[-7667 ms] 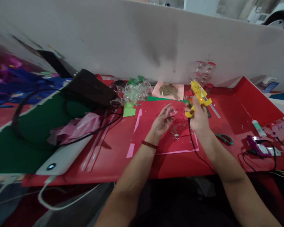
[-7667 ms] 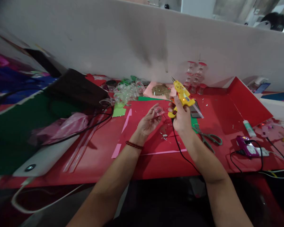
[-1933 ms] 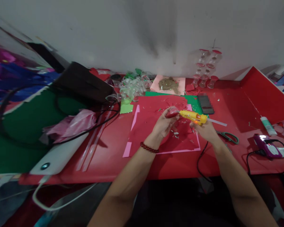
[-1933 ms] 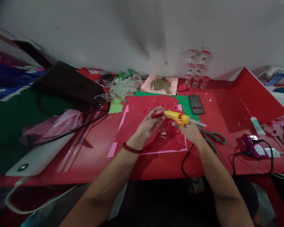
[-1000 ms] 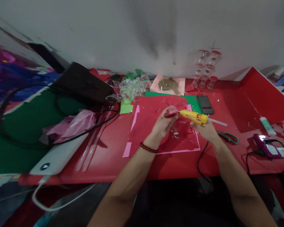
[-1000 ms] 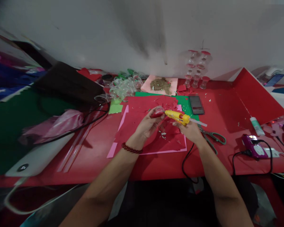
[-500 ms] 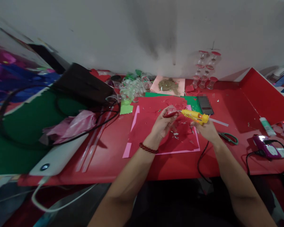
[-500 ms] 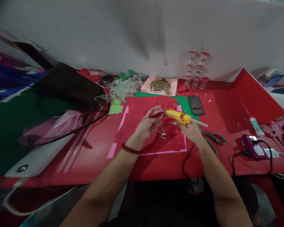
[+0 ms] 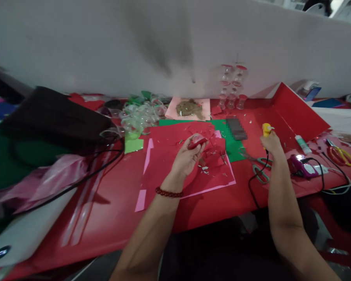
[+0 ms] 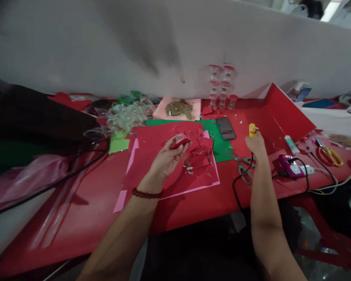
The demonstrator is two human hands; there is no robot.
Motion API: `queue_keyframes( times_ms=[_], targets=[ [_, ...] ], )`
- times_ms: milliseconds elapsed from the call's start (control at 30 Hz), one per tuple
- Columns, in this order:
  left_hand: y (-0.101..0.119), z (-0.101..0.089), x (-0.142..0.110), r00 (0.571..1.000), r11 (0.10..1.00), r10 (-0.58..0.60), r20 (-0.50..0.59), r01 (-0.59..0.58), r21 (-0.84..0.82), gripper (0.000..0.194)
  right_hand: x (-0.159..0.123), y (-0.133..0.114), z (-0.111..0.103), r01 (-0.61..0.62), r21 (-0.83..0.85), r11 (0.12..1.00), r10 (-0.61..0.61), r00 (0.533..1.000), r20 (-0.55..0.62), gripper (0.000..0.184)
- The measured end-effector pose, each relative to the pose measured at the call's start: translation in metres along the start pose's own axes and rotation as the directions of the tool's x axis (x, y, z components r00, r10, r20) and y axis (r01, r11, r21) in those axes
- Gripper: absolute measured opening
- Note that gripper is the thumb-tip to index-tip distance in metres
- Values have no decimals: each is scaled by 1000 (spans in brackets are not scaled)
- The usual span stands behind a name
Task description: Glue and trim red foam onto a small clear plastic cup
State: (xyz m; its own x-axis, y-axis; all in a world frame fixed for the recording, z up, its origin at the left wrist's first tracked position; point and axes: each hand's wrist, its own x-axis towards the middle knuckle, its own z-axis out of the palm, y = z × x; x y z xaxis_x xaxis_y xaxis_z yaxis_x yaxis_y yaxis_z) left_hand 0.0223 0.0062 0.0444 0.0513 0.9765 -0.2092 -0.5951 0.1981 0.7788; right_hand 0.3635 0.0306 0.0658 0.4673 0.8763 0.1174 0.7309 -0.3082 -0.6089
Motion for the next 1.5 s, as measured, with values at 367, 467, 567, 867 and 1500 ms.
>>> queue_keyframes(
  times_ms=[367,467,567,867,1500],
  targets=[
    [-2,-3,4,998,1000,-7,62,8,-16,31,5,16,8,-102,-371,923,131,990,53,51],
    [1,0,1,996,999,-28,80,30,-13,32,-3,11,7,-86,-368,926,105,994,31,51],
    [3,4,-4,994,999,-39,99,40,-6,32,-22,-8,9,101,-221,970,-104,995,-2,46],
    [3,10,-9,992,997,-82,92,82,1,40,-95,-105,76,326,687,650,-562,814,146,36],
    [-6,2,-10,978,932,-83,190,9,361,27,-100,-103,79,110,811,575,-390,908,153,41]
  ],
)
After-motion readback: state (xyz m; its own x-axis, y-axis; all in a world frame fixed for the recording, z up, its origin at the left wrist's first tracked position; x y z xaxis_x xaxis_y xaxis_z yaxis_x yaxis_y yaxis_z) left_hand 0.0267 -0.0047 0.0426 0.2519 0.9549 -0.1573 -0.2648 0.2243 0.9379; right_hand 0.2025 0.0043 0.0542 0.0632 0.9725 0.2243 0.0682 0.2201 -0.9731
